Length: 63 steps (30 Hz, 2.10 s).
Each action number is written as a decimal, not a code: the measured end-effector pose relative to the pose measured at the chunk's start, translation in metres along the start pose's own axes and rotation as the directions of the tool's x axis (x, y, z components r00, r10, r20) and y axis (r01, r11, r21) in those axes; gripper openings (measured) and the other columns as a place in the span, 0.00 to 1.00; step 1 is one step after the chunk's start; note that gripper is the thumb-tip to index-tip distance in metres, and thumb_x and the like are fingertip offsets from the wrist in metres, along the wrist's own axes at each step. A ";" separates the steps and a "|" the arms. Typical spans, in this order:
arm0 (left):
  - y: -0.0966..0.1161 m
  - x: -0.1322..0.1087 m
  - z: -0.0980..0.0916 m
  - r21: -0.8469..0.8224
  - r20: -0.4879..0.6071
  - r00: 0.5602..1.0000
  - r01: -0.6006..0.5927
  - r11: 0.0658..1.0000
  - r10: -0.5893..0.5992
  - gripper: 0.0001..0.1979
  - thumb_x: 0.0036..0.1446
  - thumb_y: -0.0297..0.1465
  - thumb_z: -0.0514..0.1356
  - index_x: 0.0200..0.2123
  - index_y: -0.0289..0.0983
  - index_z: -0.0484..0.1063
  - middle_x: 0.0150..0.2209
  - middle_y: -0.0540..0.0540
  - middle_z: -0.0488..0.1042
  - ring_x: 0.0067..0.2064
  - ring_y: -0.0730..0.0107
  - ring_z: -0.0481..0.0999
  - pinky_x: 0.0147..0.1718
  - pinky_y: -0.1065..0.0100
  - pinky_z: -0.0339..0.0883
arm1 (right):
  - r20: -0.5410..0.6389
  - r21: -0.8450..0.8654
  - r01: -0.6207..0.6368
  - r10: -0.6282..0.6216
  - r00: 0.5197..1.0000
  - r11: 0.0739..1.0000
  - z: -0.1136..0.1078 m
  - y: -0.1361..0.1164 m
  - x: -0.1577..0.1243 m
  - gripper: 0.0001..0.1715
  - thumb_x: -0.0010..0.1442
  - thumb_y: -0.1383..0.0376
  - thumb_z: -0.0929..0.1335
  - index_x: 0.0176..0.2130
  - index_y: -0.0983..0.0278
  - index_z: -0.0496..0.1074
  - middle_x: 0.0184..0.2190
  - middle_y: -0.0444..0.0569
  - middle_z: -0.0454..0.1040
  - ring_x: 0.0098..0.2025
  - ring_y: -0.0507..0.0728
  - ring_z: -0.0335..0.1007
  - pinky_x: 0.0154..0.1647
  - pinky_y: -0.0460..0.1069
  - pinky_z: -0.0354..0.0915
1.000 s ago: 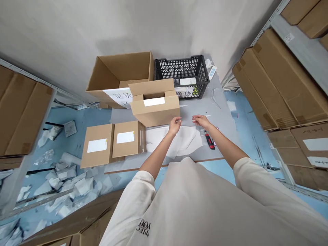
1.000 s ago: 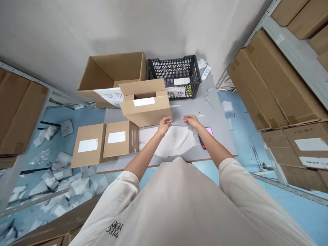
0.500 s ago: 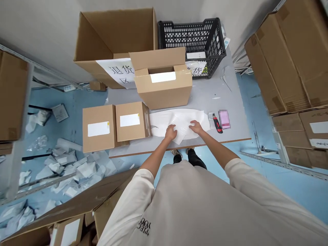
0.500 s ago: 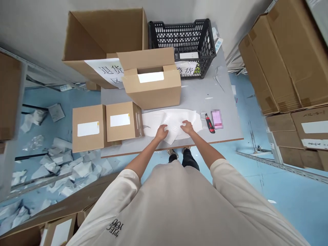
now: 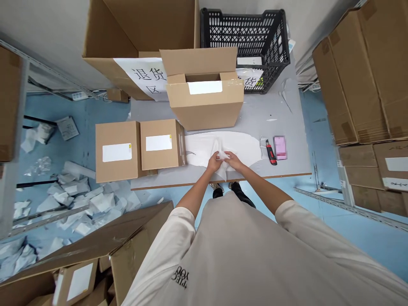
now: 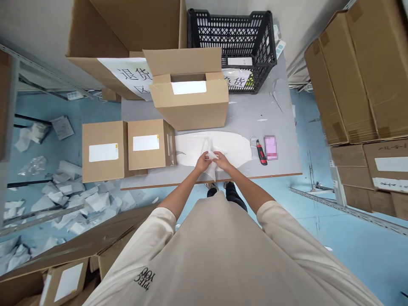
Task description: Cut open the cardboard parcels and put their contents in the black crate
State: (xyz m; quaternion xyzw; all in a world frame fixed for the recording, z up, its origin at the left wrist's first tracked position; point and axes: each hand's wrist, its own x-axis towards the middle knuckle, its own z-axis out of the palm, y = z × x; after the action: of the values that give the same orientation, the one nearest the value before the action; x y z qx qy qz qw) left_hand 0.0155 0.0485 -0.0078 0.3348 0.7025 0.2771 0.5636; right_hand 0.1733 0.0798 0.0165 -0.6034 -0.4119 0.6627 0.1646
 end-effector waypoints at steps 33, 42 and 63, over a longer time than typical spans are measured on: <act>0.321 -0.006 -0.157 0.670 -0.097 0.518 -0.598 0.441 0.850 0.10 0.76 0.33 0.58 0.51 0.42 0.79 0.49 0.41 0.82 0.50 0.53 0.81 0.51 0.57 0.73 | 0.076 -0.653 0.717 -0.921 0.383 0.244 -0.049 -0.343 0.008 0.16 0.65 0.64 0.68 0.48 0.61 0.84 0.44 0.53 0.86 0.48 0.66 0.77 0.53 0.58 0.70; 0.335 0.070 -0.176 0.714 -0.065 0.660 -0.493 0.496 0.749 0.16 0.72 0.27 0.55 0.56 0.40 0.79 0.60 0.36 0.81 0.61 0.48 0.80 0.61 0.51 0.74 | 0.131 -0.649 0.666 -0.809 0.573 0.367 -0.037 -0.371 0.085 0.18 0.65 0.65 0.67 0.50 0.62 0.83 0.48 0.56 0.87 0.51 0.68 0.78 0.57 0.59 0.72; 0.292 0.065 -0.183 0.696 -0.124 0.689 -0.453 0.558 0.714 0.13 0.76 0.32 0.55 0.55 0.44 0.78 0.64 0.36 0.78 0.69 0.47 0.74 0.72 0.44 0.61 | 0.347 -0.677 0.645 -0.619 0.704 0.355 -0.036 -0.356 0.113 0.26 0.79 0.48 0.66 0.35 0.57 0.81 0.41 0.56 0.86 0.49 0.69 0.81 0.60 0.61 0.71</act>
State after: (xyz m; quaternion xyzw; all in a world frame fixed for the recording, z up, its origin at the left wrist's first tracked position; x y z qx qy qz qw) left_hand -0.1262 0.2795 0.2152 0.6539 0.6935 0.2680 0.1403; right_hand 0.0831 0.3894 0.2088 -0.3970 -0.8505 0.3190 0.1312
